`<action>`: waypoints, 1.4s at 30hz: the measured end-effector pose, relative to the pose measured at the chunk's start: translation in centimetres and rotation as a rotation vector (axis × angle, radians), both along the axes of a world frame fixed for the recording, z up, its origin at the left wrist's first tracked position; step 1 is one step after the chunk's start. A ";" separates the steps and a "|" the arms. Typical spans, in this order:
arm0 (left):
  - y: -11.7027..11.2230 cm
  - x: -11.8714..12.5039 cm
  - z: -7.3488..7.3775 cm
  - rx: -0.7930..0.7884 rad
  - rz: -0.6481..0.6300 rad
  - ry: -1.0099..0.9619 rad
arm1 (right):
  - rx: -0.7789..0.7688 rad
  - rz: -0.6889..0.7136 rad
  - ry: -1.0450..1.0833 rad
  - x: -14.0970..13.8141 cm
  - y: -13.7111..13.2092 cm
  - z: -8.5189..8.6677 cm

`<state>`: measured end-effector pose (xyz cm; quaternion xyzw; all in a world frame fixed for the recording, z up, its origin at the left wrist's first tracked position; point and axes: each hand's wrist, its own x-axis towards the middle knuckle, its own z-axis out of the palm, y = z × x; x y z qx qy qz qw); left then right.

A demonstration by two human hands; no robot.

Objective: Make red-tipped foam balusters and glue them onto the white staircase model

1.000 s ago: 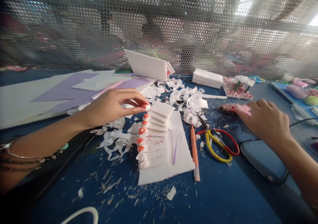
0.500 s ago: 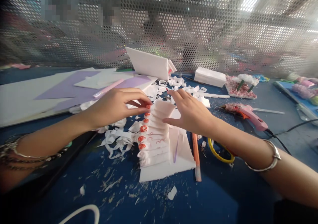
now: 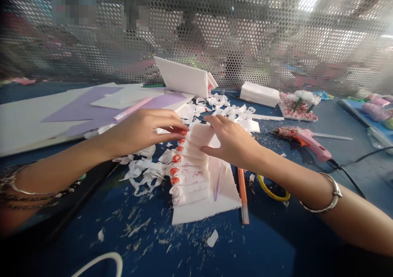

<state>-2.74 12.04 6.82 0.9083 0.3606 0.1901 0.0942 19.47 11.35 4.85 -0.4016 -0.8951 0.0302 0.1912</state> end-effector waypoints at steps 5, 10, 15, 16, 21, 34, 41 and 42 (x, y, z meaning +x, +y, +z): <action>0.2 -0.5 0.1 0.012 -0.039 0.068 | 0.016 0.005 -0.007 0.0 -0.1 0.0; 0.3 -0.4 0.1 0.080 -0.053 0.167 | 0.036 0.006 -0.016 -0.1 -0.2 -0.1; 0.2 -0.1 0.3 0.100 -0.046 0.232 | 0.052 0.008 -0.027 -0.1 -0.2 -0.2; 0.1 0.0 0.4 0.103 -0.042 0.227 | 0.053 0.011 -0.029 -0.1 -0.2 -0.2; -0.3 0.2 0.6 0.079 0.026 0.172 | 0.041 0.009 -0.032 -0.2 -0.1 -0.1; -0.1 0.1 0.4 0.003 -0.047 0.035 | 0.018 0.007 -0.026 -0.1 -0.3 0.0; -0.1 0.1 -0.2 0.009 -0.018 -0.024 | 0.027 0.014 -0.028 -0.3 -0.3 0.1; -0.1 0.1 -0.3 0.011 -0.015 -0.037 | 0.026 0.014 -0.028 -0.3 -0.3 0.1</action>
